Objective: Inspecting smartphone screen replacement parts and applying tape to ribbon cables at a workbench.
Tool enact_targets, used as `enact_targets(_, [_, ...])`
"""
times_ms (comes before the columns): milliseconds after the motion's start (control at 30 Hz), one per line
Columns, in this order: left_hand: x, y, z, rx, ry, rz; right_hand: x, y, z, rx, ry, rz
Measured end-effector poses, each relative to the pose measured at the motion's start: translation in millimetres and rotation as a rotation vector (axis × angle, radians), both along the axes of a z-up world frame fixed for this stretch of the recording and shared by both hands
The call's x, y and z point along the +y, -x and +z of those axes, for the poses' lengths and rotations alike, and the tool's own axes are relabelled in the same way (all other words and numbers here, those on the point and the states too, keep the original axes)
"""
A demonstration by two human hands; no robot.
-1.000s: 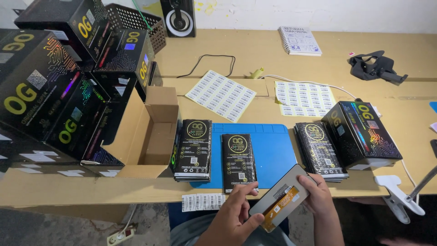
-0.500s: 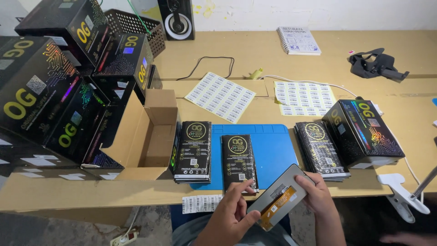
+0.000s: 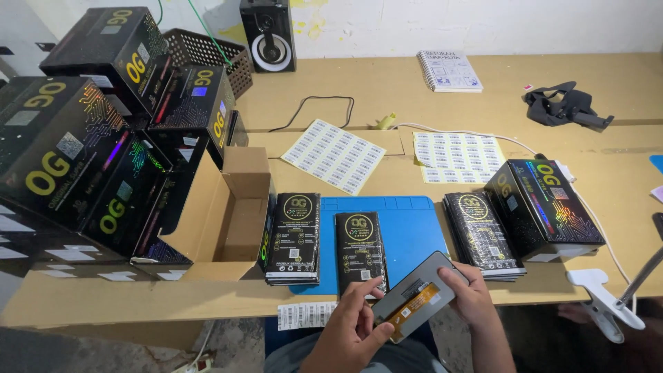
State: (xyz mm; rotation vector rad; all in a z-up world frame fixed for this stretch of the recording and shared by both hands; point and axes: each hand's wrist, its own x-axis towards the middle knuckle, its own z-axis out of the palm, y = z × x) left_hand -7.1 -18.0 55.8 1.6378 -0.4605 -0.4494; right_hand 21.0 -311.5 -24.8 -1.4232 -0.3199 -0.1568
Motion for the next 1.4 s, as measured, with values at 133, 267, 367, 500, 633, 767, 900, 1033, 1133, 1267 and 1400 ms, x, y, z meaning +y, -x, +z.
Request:
enact_targets(133, [-2,-2,-4,0.029,-0.005,0.016,5,-1,10,0.01,0.055,-0.04])
enact_targets(267, [-4,-3,-8,0.019,0.005,0.03,7,0,12,-0.038,0.136,-0.099])
enact_targets(367, [-4,-6,-21,0.019,-0.01,0.052,7,1,12,-0.071,0.106,-0.074])
enact_targets(500, [1,-8,-25,0.002,0.007,0.054,6,0,12,-0.045,0.1,-0.106])
enact_targets(633, [5,-5,-26,0.004,0.05,0.082,9,0,15,-0.062,0.114,-0.104])
enact_targets(767, [11,-4,-27,-0.035,0.08,0.083,2,-2,0,-0.036,0.044,-0.099])
enact_targets(900, [12,-5,-26,-0.053,0.089,0.036,4,-3,-3,-0.052,0.013,-0.081])
enact_targets(1033, [10,-5,-20,-0.044,0.069,0.047,5,-1,1,-0.054,0.065,-0.093])
enact_targets(1133, [19,-2,-18,-0.051,0.071,0.059,5,0,-1,-0.041,0.08,-0.103])
enact_targets(1267, [56,-8,-30,-0.566,0.252,0.234,2,-1,-4,-0.08,0.083,-0.09])
enact_targets(1400, [101,-13,-42,-0.721,0.283,0.452,4,1,-3,-0.09,0.085,-0.087])
